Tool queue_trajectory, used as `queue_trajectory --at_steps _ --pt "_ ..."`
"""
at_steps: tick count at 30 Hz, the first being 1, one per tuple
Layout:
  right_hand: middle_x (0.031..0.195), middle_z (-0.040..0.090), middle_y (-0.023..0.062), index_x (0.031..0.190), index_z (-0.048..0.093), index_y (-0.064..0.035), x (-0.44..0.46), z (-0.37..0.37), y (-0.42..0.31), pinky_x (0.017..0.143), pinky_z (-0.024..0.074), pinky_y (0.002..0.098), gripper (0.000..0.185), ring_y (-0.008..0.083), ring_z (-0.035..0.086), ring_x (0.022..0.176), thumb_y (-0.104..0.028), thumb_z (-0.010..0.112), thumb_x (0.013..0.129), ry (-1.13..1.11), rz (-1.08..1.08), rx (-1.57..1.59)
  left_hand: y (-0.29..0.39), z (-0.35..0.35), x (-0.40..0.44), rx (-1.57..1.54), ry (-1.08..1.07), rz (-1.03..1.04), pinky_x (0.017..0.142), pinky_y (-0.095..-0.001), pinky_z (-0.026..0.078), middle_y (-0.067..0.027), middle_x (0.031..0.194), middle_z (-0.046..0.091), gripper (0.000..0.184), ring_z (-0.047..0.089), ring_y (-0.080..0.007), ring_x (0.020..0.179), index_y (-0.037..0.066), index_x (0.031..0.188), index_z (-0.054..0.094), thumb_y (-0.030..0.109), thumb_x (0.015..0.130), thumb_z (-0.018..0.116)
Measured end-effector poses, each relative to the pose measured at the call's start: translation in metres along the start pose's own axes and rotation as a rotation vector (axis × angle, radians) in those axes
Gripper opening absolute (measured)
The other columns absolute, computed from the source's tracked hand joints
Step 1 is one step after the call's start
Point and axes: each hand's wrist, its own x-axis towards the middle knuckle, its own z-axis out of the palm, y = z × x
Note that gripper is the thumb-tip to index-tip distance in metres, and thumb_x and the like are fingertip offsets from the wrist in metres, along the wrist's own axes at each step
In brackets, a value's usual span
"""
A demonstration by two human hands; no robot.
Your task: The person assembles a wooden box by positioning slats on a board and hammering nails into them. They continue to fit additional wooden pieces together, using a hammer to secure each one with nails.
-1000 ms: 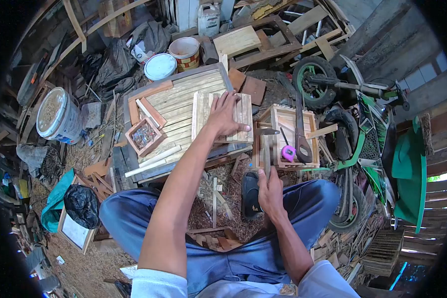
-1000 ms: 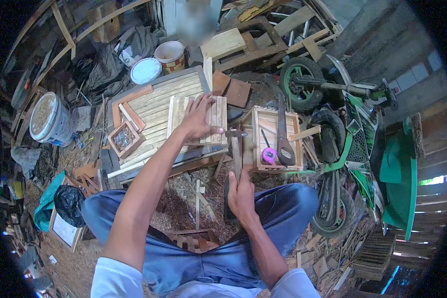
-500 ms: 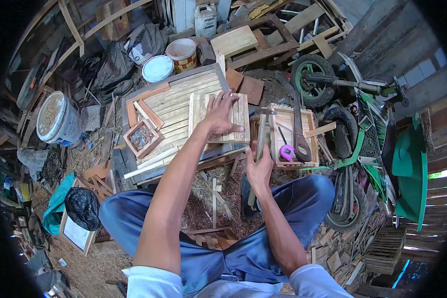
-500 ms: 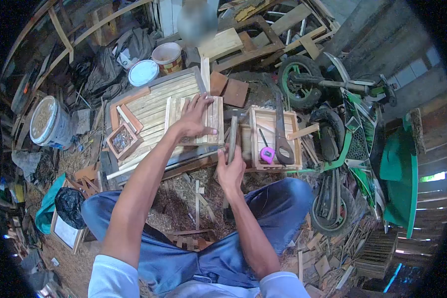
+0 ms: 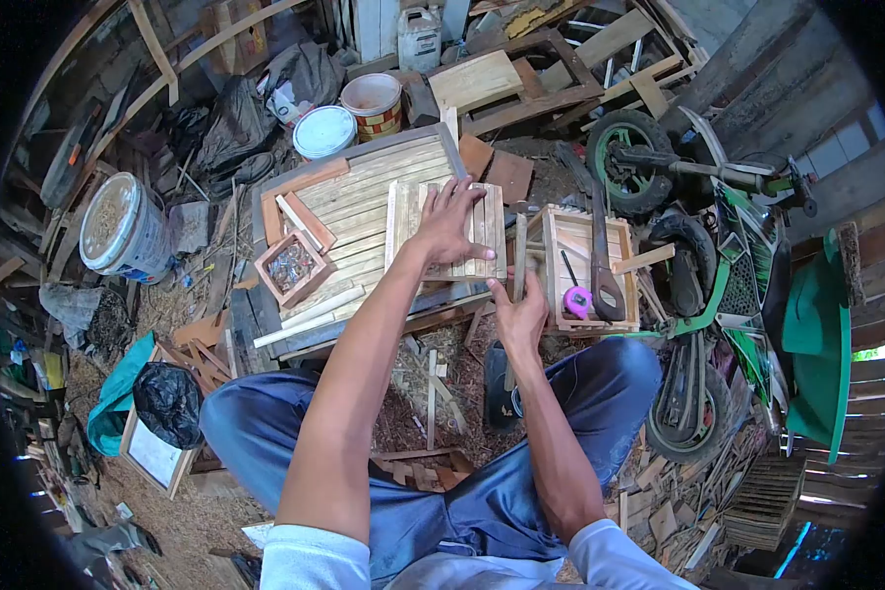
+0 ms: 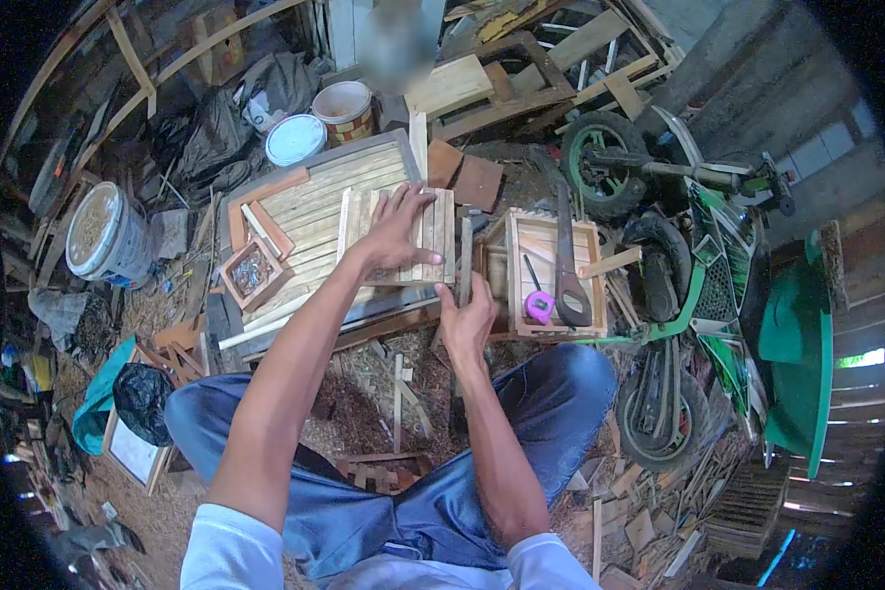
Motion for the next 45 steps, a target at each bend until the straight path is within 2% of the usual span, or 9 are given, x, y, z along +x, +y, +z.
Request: queue_trajectory --at_steps 15,18,22,26,29,34,37,43,45 --pt "0.098 0.063 0.0200 0.104 0.062 0.0017 0.000 -0.001 -0.001 0.082 0.0466 0.0433 0.030 0.0378 0.062 0.092 -0.007 0.075 0.078 -0.039 0.042 -0.026 0.008 -0.005 -0.003 -0.014 -0.017 -0.035 0.121 -0.0461 -0.001 -0.0109 0.161 0.012 0.118 0.003 -0.0270 0.150 0.015 0.150 0.027 0.051 0.055 0.086" --pt "0.093 0.064 0.0202 0.106 0.061 0.0009 -0.001 -0.004 -0.005 0.080 0.0466 0.0446 0.025 0.0381 0.063 0.089 -0.014 0.068 0.087 -0.031 -0.030 -0.070 0.007 -0.004 -0.001 -0.001 -0.013 -0.032 0.121 -0.0460 -0.002 -0.0110 0.161 0.012 0.118 0.002 -0.0270 0.150 0.014 0.150 0.026 0.051 0.055 0.086" --pt "0.081 0.064 0.0236 0.108 0.057 0.0029 -0.014 -0.035 -0.039 0.075 0.0467 0.0468 0.035 0.0438 0.062 0.079 -0.031 0.048 0.100 -0.178 0.163 -0.010 0.006 -0.004 -0.002 -0.021 -0.029 -0.024 0.120 -0.0480 -0.003 -0.0138 0.161 0.010 0.118 0.000 -0.0299 0.150 0.013 0.150 0.027 0.053 0.056 0.086" --pt "0.085 0.062 0.0311 0.108 0.054 0.0056 -0.035 -0.072 -0.053 0.075 0.0453 0.0501 0.035 0.0506 0.060 0.085 -0.028 0.050 0.099 -0.380 0.224 -0.194 0.005 -0.002 0.000 -0.013 -0.025 -0.026 0.120 -0.0484 -0.004 -0.0140 0.161 0.010 0.118 -0.001 -0.0300 0.150 0.012 0.149 0.026 0.052 0.056 0.086" --pt "0.066 0.051 0.0090 0.093 0.055 0.0016 -0.043 -0.068 -0.030 0.059 0.0416 0.0377 0.030 0.0211 0.049 0.060 -0.028 0.051 0.100 -0.281 0.009 -0.192 0.004 0.001 0.002 -0.012 -0.025 -0.029 0.120 -0.0480 -0.004 -0.0138 0.161 0.010 0.118 -0.001 -0.0299 0.150 0.012 0.149 0.026 0.052 0.056 0.087" --pt "0.076 0.057 0.0103 0.098 0.056 0.0038 -0.030 -0.061 -0.020 0.065 0.0434 0.0366 0.033 0.0202 0.053 0.067 -0.029 0.056 0.097 -0.274 0.135 -0.103 0.006 -0.003 0.000 -0.025 -0.025 -0.049 0.121 -0.0465 -0.003 -0.0132 0.161 0.011 0.118 0.000 -0.0294 0.150 0.011 0.149 0.027 0.053 0.056 0.086" --pt "0.090 0.064 0.0295 0.108 0.057 0.0042 -0.037 -0.069 -0.023 0.079 0.0466 0.0469 0.034 0.0460 0.063 0.090 -0.028 0.053 0.097 -0.355 0.186 -0.182 0.004 -0.005 0.003 -0.042 -0.028 -0.044 0.121 -0.0461 -0.002 -0.0129 0.160 0.014 0.112 0.002 -0.0292 0.150 0.012 0.148 0.030 0.060 0.060 0.080" --pt "0.081 0.062 0.0237 0.106 0.058 0.0025 -0.043 -0.069 0.001 0.073 0.0456 0.0456 0.035 0.0399 0.062 0.079 -0.030 0.052 0.098 -0.306 0.295 -0.059 0.012 0.000 0.003 -0.089 0.106 -0.097 0.120 -0.0458 0.001 -0.0135 0.157 0.023 0.087 0.009 -0.0294 0.149 0.012 0.142 0.038 0.065 0.078 0.063" --pt "0.075 0.057 0.0141 0.103 0.058 0.0012 -0.040 -0.069 0.006 0.065 0.0433 0.0387 0.032 0.0272 0.055 0.069 -0.030 0.053 0.099 -0.262 0.229 -0.027 0.019 0.008 0.004 0.044 0.220 -0.085 0.118 -0.0483 0.009 -0.0157 0.150 0.033 0.069 0.021 -0.0308 0.144 0.006 0.140 0.038 0.053 0.091 0.052"
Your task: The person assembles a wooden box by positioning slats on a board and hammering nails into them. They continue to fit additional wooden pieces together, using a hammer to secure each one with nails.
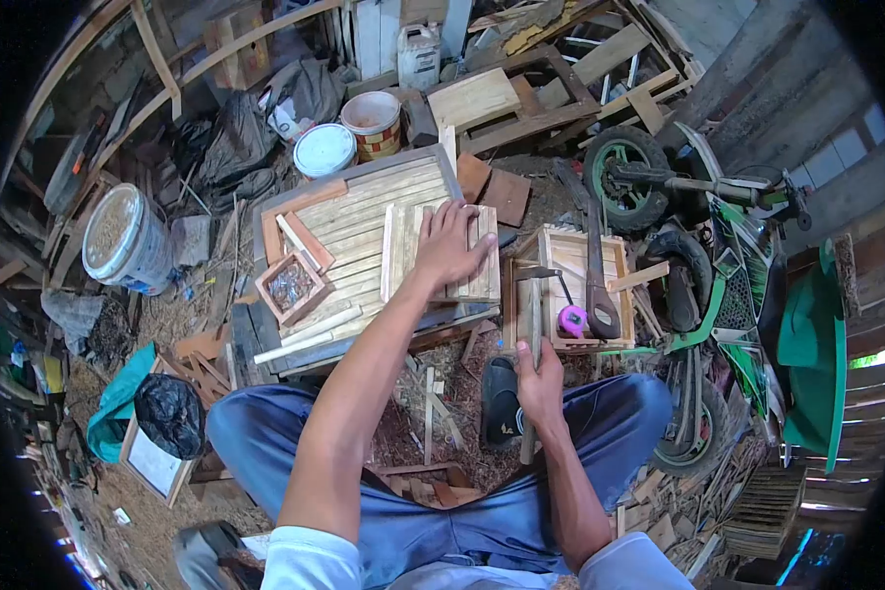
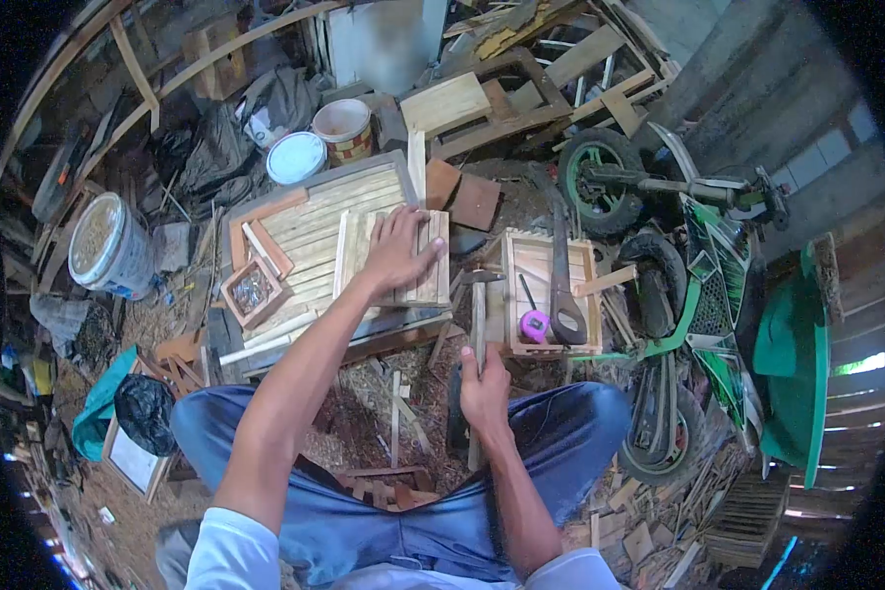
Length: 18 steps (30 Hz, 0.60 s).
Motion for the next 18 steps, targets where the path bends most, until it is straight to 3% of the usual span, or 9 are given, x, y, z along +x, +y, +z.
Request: queue_trajectory --at_steps 2,3,6,9,12,15,18 --pt "0.071 0.051 -0.0002 0.103 0.058 -0.0011 0.000 -0.001 0.002 0.057 0.0400 0.0270 0.028 0.0087 0.046 0.063 -0.029 0.054 0.100 0.023 -0.062 0.049 0.008 0.012 0.004 0.160 0.091 0.002 0.117 -0.0499 0.014 -0.0176 0.144 0.038 0.064 0.029 -0.0297 0.139 0.002 0.139 0.038 0.048 0.095 0.046" --pt "0.071 0.051 -0.0006 0.102 0.058 -0.0014 0.000 0.000 0.002 0.056 0.0395 0.0266 0.027 0.0083 0.046 0.062 -0.028 0.053 0.100 0.024 -0.060 0.055 0.023 0.002 0.004 0.130 0.134 -0.006 0.112 -0.0507 0.022 -0.0192 0.132 0.047 0.056 0.040 -0.0307 0.129 -0.003 0.133 0.043 0.042 0.099 0.042" --pt "0.069 0.049 -0.0020 0.102 0.057 -0.0021 -0.005 -0.003 -0.006 0.055 0.0382 0.0254 0.025 0.0073 0.044 0.061 -0.026 0.052 0.100 0.011 -0.033 0.061 0.025 0.024 0.024 0.116 0.334 0.099 0.110 -0.0493 0.026 -0.0190 0.123 0.052 0.053 0.047 -0.0314 0.121 -0.002 0.128 0.048 0.042 0.098 0.044" --pt "0.067 0.049 -0.0027 0.100 0.057 -0.0031 -0.007 -0.004 -0.012 0.053 0.0378 0.0254 0.023 0.0072 0.044 0.059 -0.026 0.052 0.100 -0.028 0.024 0.047 0.024 0.033 0.029 0.162 0.368 0.359 0.104 -0.0488 0.032 -0.0183 0.112 0.057 0.049 0.052 -0.0314 0.111 -0.001 0.118 0.055 0.042 0.098 0.044" --pt "0.067 0.050 -0.0007 0.098 0.056 -0.0026 -0.009 -0.003 -0.017 0.054 0.0393 0.0268 0.025 0.0079 0.046 0.060 -0.027 0.053 0.100 -0.014 0.004 0.031 0.024 0.033 0.033 0.200 0.261 0.328 0.100 -0.0479 0.035 -0.0160 0.105 0.060 0.048 0.053 -0.0301 0.108 0.001 0.107 0.060 0.045 0.098 0.043" --pt "0.068 0.052 0.0007 0.099 0.057 -0.0023 -0.009 -0.002 -0.019 0.056 0.0414 0.0287 0.027 0.0088 0.048 0.062 -0.029 0.054 0.099 -0.042 0.054 0.081 0.026 0.035 0.034 0.264 0.293 0.317 0.095 -0.0453 0.036 -0.0142 0.099 0.060 0.050 0.052 -0.0287 0.102 0.002 0.099 0.061 0.048 0.098 0.042" --pt "0.068 0.056 0.0045 0.100 0.057 -0.0017 -0.009 0.001 -0.019 0.057 0.0437 0.0320 0.026 0.0124 0.053 0.062 -0.027 0.054 0.099 -0.039 -0.004 0.011 0.031 0.032 0.032 0.276 0.266 0.277 0.092 -0.0418 0.036 -0.0133 0.099 0.060 0.052 0.052 -0.0272 0.100 0.002 0.100 0.062 0.050 0.098 0.041"
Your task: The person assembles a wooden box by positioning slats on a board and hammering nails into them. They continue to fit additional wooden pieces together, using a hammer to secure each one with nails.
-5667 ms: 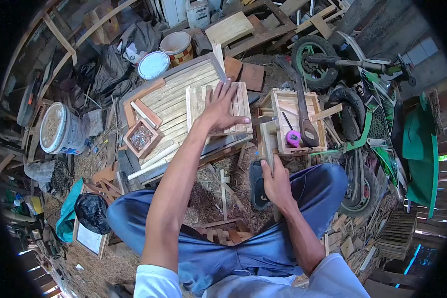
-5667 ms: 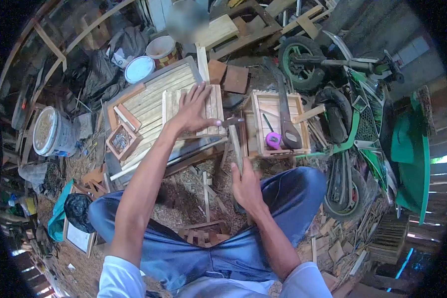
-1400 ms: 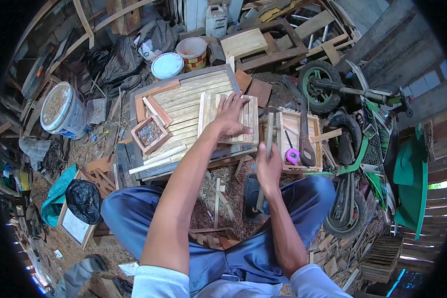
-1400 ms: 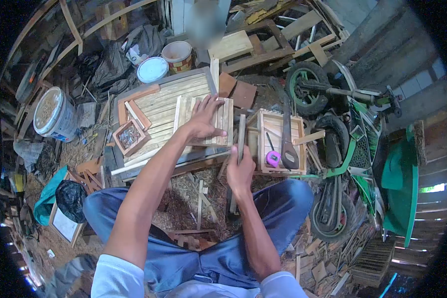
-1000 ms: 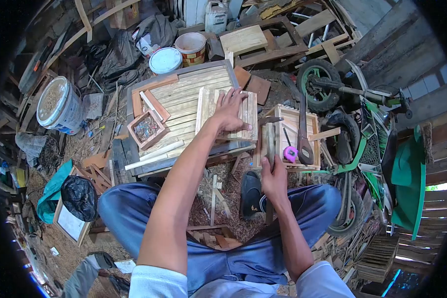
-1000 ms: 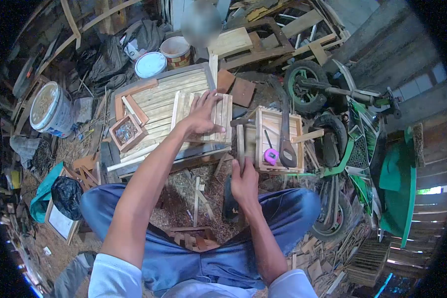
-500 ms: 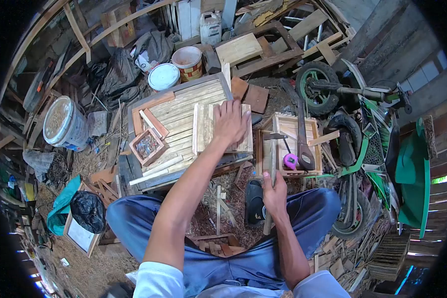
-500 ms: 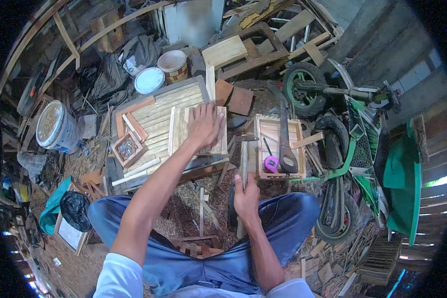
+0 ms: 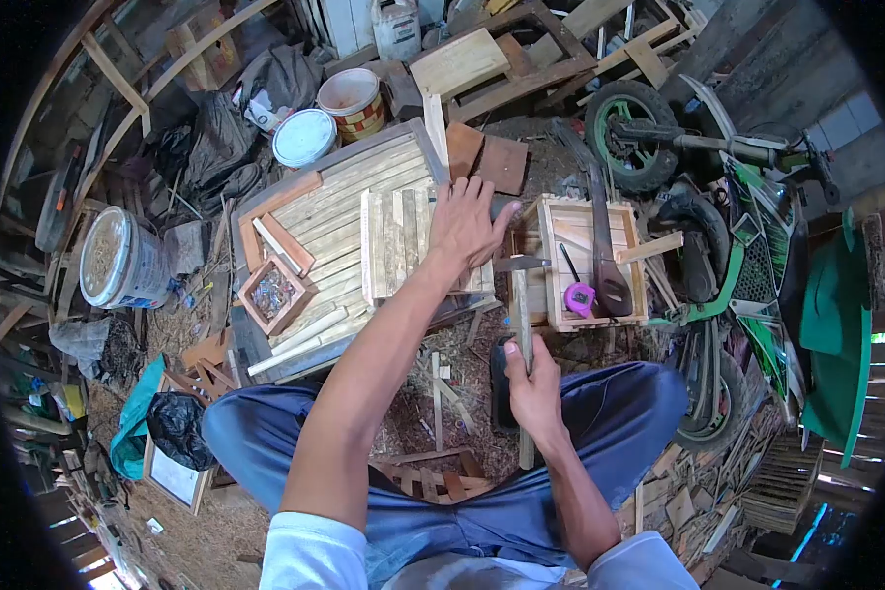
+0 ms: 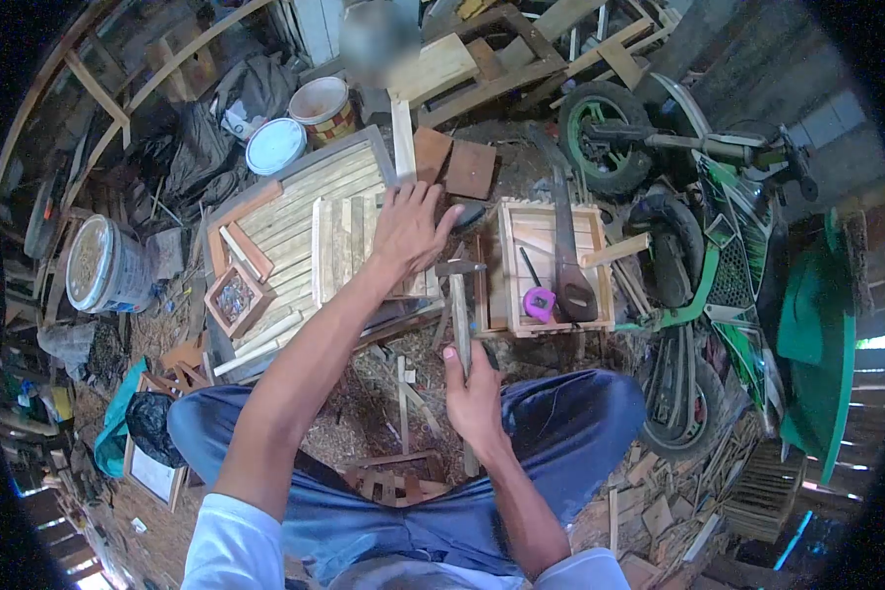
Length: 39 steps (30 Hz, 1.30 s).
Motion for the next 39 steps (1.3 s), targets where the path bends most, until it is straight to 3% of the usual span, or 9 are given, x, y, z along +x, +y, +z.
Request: queue_trajectory --at_steps 3,9,15,18,27,30,34,35,39 --pt "0.087 0.064 0.0270 0.106 0.056 -0.0003 -0.007 -0.010 -0.025 0.074 0.0472 0.0488 0.025 0.0477 0.062 0.086 -0.024 0.052 0.099 -0.091 0.136 -0.033 0.003 -0.011 0.002 0.005 -0.175 -0.046 0.099 -0.0442 0.035 -0.0165 0.106 0.059 0.052 0.052 -0.0308 0.107 -0.001 0.115 0.059 0.045 0.099 0.040" --pt "0.087 0.063 0.0300 0.109 0.051 -0.0008 -0.014 -0.015 -0.032 0.072 0.0465 0.0520 0.023 0.0512 0.060 0.088 -0.022 0.049 0.100 -0.134 0.094 -0.116 -0.001 -0.001 0.000 0.016 -0.057 -0.022 0.089 -0.0378 0.035 -0.0118 0.097 0.058 0.053 0.050 -0.0250 0.098 0.003 0.098 0.064 0.050 0.098 0.039" --pt "0.085 0.063 0.0317 0.110 0.049 0.0006 -0.019 -0.012 -0.039 0.070 0.0454 0.0538 0.023 0.0523 0.059 0.086 -0.020 0.048 0.100 -0.124 0.066 -0.148 0.001 -0.003 0.000 -0.008 -0.061 -0.052 0.094 -0.0414 0.037 -0.0162 0.102 0.059 0.046 0.053 -0.0302 0.105 0.000 0.102 0.063 0.042 0.097 0.045" --pt "0.081 0.062 0.0316 0.108 0.048 0.0014 -0.011 -0.010 -0.037 0.068 0.0448 0.0544 0.022 0.0529 0.059 0.083 -0.020 0.047 0.101 -0.204 0.132 -0.279 -0.001 0.005 0.000 0.095 -0.028 -0.024 0.089 -0.0387 0.035 -0.0113 0.099 0.057 0.046 0.049 -0.0244 0.100 0.004 0.098 0.063 0.044 0.097 0.041" --pt "0.074 0.058 0.0322 0.099 0.044 0.0014 -0.013 -0.007 -0.040 0.062 0.0409 0.0560 0.024 0.0545 0.056 0.076 -0.022 0.046 0.101 -0.155 0.138 -0.232 0.001 0.002 0.000 0.030 -0.050 -0.049 0.091 -0.0409 0.038 -0.0133 0.099 0.059 0.039 0.054 -0.0272 0.101 0.002 0.100 0.063 0.038 0.095 0.048" --pt "0.070 0.054 0.0298 0.102 0.046 0.0028 -0.020 -0.007 -0.034 0.061 0.0428 0.0493 0.028 0.0520 0.054 0.068 -0.026 0.047 0.101 -0.200 0.083 -0.241 0.000 0.003 0.001 0.033 -0.053 -0.050 0.091 -0.0408 0.038 -0.0130 0.100 0.059 0.039 0.054 -0.0271 0.101 0.002 0.102 0.063 0.037 0.095 0.048" --pt "0.061 0.051 0.0083 0.099 0.048 -0.0027 -0.021 -0.008 -0.021 0.048 0.0390 0.0344 0.027 0.0216 0.050 0.049 -0.030 0.046 0.103 0.046 -0.023 -0.095 0.000 0.000 -0.001 0.026 -0.062 -0.053 0.092 -0.0410 0.038 -0.0134 0.102 0.060 0.039 0.054 -0.0275 0.103 0.001 0.105 0.063 0.036 0.094 0.048" --pt "0.062 0.041 -0.0031 0.095 0.046 -0.0091 -0.019 -0.003 -0.007 0.041 0.0313 0.0250 0.024 0.0063 0.039 0.047 -0.031 0.046 0.103 0.041 0.078 0.104 0.000 0.000 -0.001 0.027 -0.064 -0.056 0.092 -0.0410 0.038 -0.0137 0.102 0.060 0.039 0.054 -0.0277 0.103 0.001 0.105 0.063 0.036 0.094 0.048" --pt "0.064 0.036 -0.0046 0.086 0.040 -0.0140 -0.007 -0.010 -0.032 0.036 0.0256 0.0217 0.026 0.0047 0.033 0.044 -0.032 0.046 0.103 -0.285 0.581 0.666 0.002 -0.002 0.000 0.020 -0.065 -0.063 0.093 -0.0413 0.038 -0.0144 0.104 0.060 0.039 0.054 -0.0285 0.104 0.000 0.107 0.062 0.035 0.094 0.048"
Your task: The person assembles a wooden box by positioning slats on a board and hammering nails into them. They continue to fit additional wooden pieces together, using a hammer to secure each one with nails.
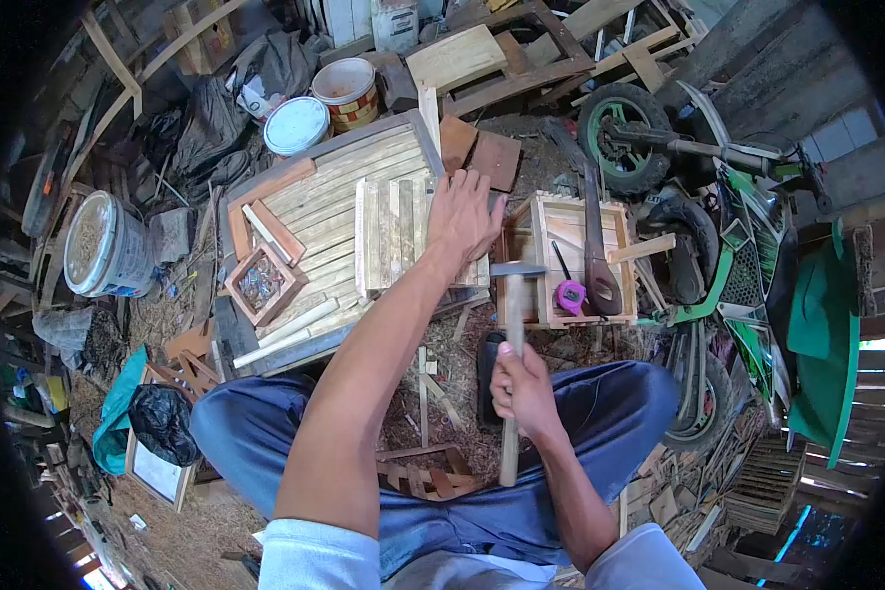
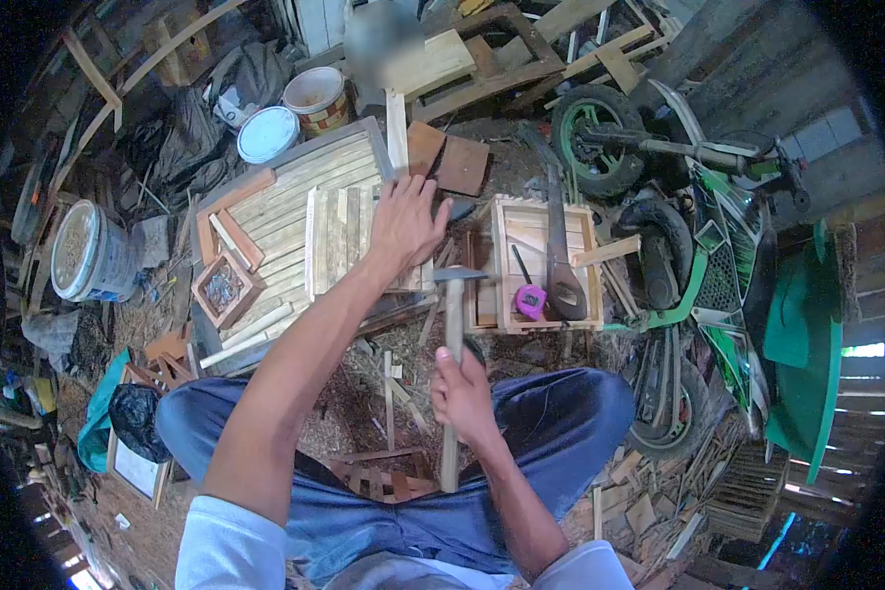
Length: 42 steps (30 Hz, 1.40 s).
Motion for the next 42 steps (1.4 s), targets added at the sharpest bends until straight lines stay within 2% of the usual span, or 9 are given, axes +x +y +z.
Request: queue_trajectory --at_steps 8,12,15,19,28,32,35,39,42 --pt "0.063 0.035 -0.0045 0.086 0.039 -0.0147 0.005 -0.003 0.007 0.035 0.0250 0.0222 0.025 0.0053 0.032 0.042 -0.032 0.045 0.103 -0.041 0.039 -0.060 0.000 0.000 0.000 -0.008 -0.022 -0.005 0.095 -0.0419 0.038 -0.0145 0.102 0.060 0.037 0.054 -0.0286 0.105 0.001 0.105 0.062 0.033 0.094 0.048" --pt "0.063 0.035 -0.0044 0.085 0.038 -0.0144 0.006 -0.005 0.008 0.035 0.0246 0.0226 0.026 0.0053 0.031 0.041 -0.032 0.046 0.103 0.049 -0.090 0.123 0.000 -0.001 0.000 0.025 -0.028 -0.011 0.095 -0.0417 0.038 -0.0140 0.102 0.060 0.035 0.054 -0.0283 0.105 0.001 0.102 0.062 0.033 0.094 0.049" --pt "0.062 0.035 -0.0045 0.085 0.038 -0.0143 0.005 -0.007 0.007 0.034 0.0240 0.0225 0.026 0.0053 0.031 0.041 -0.032 0.046 0.103 -0.063 0.032 -0.032 0.000 -0.001 -0.001 0.001 -0.001 -0.003 0.095 -0.0416 0.038 -0.0138 0.102 0.060 0.033 0.055 -0.0282 0.105 0.002 0.101 0.061 0.031 0.092 0.050" --pt "0.062 0.034 -0.0050 0.085 0.039 -0.0144 0.009 -0.005 0.009 0.034 0.0243 0.0229 0.025 0.0050 0.031 0.041 -0.031 0.047 0.102 0.072 -0.078 0.116 -0.003 0.000 0.000 0.007 -0.002 -0.017 0.095 -0.0416 0.038 -0.0133 0.102 0.060 0.030 0.055 -0.0281 0.104 0.002 0.101 0.061 0.028 0.090 0.052" --pt "0.061 0.035 -0.0049 0.085 0.038 -0.0150 0.008 -0.007 0.003 0.033 0.0235 0.0222 0.024 0.0052 0.032 0.041 -0.030 0.048 0.102 -0.071 0.025 -0.072 -0.003 0.002 -0.002 -0.002 0.019 -0.008 0.096 -0.0425 0.037 -0.0130 0.101 0.060 0.028 0.054 -0.0282 0.105 0.002 0.100 0.061 0.026 0.088 0.053" --pt "0.061 0.035 -0.0049 0.083 0.039 -0.0148 0.013 -0.011 0.003 0.034 0.0234 0.0226 0.027 0.0051 0.032 0.041 -0.031 0.049 0.101 0.063 -0.126 0.184 -0.002 0.002 -0.001 -0.014 0.031 0.002 0.097 -0.0421 0.037 -0.0139 0.102 0.060 0.029 0.053 -0.0288 0.106 0.002 0.101 0.061 0.026 0.089 0.052" --pt "0.061 0.034 -0.0052 0.083 0.039 -0.0152 0.010 -0.009 0.007 0.034 0.0233 0.0221 0.027 0.0050 0.031 0.041 -0.032 0.050 0.101 -0.096 0.061 -0.002 0.000 0.000 -0.002 -0.031 0.031 -0.002 0.097 -0.0419 0.037 -0.0141 0.103 0.060 0.029 0.053 -0.0287 0.107 0.002 0.102 0.061 0.026 0.089 0.052" --pt "0.060 0.034 -0.0050 0.083 0.038 -0.0148 0.011 -0.005 0.008 0.034 0.0234 0.0228 0.028 0.0051 0.031 0.041 -0.032 0.050 0.101 0.082 -0.087 0.146 -0.003 -0.003 -0.001 -0.008 -0.002 -0.017 0.098 -0.0416 0.037 -0.0132 0.103 0.060 0.030 0.054 -0.0284 0.107 0.002 0.103 0.062 0.026 0.089 0.052" --pt "0.060 0.035 -0.0049 0.082 0.038 -0.0145 0.011 -0.012 -0.001 0.034 0.0235 0.0225 0.028 0.0050 0.031 0.040 -0.031 0.050 0.101 -0.026 0.019 -0.005 0.002 0.002 0.000 -0.008 -0.012 -0.022 0.098 -0.0413 0.037 -0.0128 0.102 0.060 0.030 0.054 -0.0280 0.106 0.002 0.103 0.062 0.026 0.089 0.052"
